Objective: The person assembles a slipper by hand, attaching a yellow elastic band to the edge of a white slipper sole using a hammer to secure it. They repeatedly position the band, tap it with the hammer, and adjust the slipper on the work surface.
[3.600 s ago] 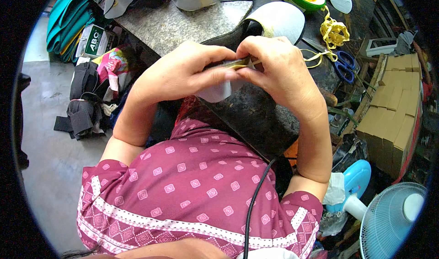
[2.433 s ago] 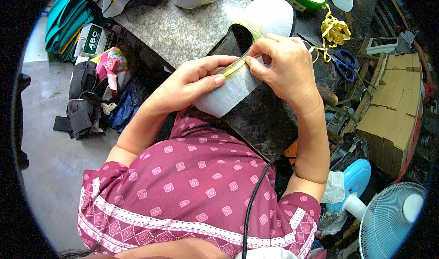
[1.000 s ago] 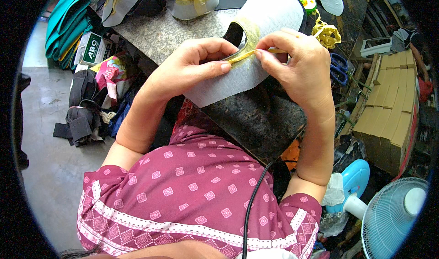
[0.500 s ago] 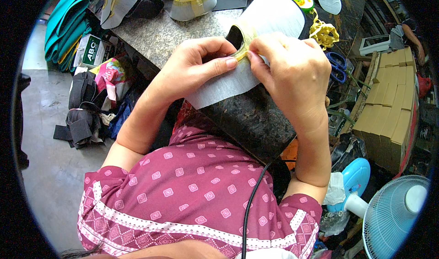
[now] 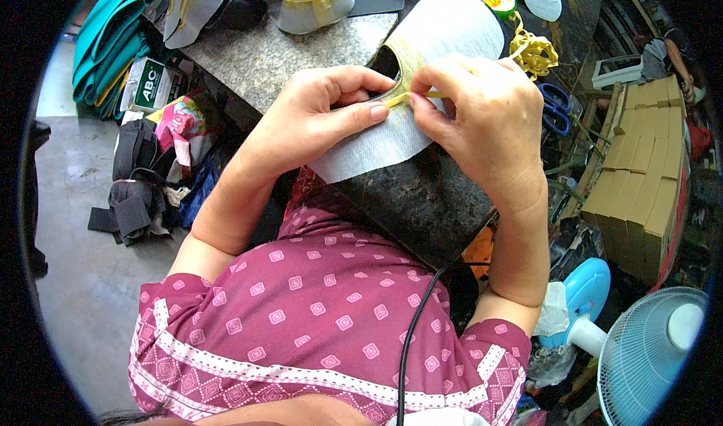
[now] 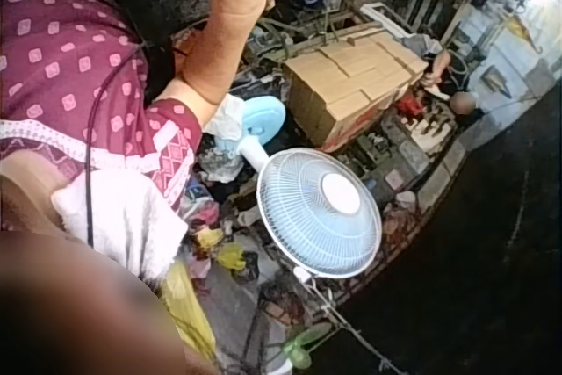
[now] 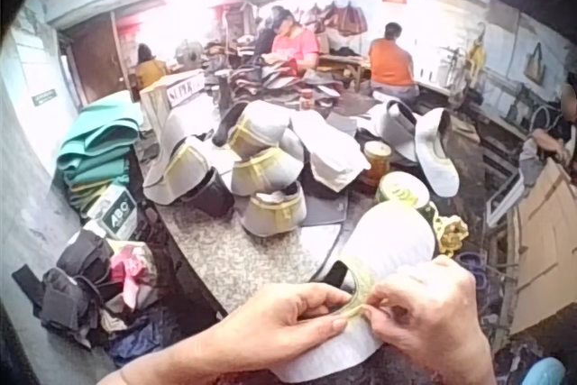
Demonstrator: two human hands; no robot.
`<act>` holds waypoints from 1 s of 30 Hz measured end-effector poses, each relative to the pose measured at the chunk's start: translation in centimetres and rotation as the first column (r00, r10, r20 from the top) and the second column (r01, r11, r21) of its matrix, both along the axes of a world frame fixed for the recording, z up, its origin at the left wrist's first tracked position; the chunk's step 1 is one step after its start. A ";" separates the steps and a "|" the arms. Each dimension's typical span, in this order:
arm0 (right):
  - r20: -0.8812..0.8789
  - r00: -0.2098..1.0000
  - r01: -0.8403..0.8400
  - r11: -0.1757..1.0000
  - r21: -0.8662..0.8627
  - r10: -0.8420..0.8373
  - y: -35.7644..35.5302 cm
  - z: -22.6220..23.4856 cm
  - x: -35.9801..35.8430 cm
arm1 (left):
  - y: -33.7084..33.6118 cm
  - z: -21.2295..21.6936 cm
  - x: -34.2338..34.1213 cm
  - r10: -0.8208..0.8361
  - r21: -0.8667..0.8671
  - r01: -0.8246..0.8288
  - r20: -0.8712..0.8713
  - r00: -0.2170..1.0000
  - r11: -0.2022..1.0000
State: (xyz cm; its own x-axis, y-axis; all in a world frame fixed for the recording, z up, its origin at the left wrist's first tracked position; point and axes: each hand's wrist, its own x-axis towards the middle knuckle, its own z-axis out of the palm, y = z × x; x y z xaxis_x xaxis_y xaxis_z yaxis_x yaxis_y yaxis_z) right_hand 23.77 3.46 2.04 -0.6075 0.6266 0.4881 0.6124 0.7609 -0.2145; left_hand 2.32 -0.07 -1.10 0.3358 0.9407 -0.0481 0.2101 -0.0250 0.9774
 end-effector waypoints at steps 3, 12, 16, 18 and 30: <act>0.017 1.000 0.002 1.000 0.031 -0.003 0.0 0.2 -0.1 | 0.1 0.3 0.0 -0.035 0.031 0.034 0.021 0.999 0.999; -0.160 0.984 0.081 0.996 -0.032 -0.085 -2.4 0.1 0.4 | 2.6 3.5 -0.1 0.219 0.817 0.349 -0.485 0.847 0.459; -0.086 0.985 0.137 0.980 -0.147 -0.151 -2.7 -0.7 1.0 | 2.3 2.4 1.0 0.247 0.758 0.359 -0.554 0.795 0.544; -0.045 0.980 0.184 0.966 -0.183 -0.195 -2.5 -0.9 1.3 | 1.7 1.2 1.2 0.221 0.709 0.266 -0.514 0.829 0.653; -0.405 0.904 -0.290 0.499 -0.817 -0.137 -1.4 0.6 1.8 | -0.2 -0.8 -1.0 0.196 0.666 0.107 -0.364 0.911 0.738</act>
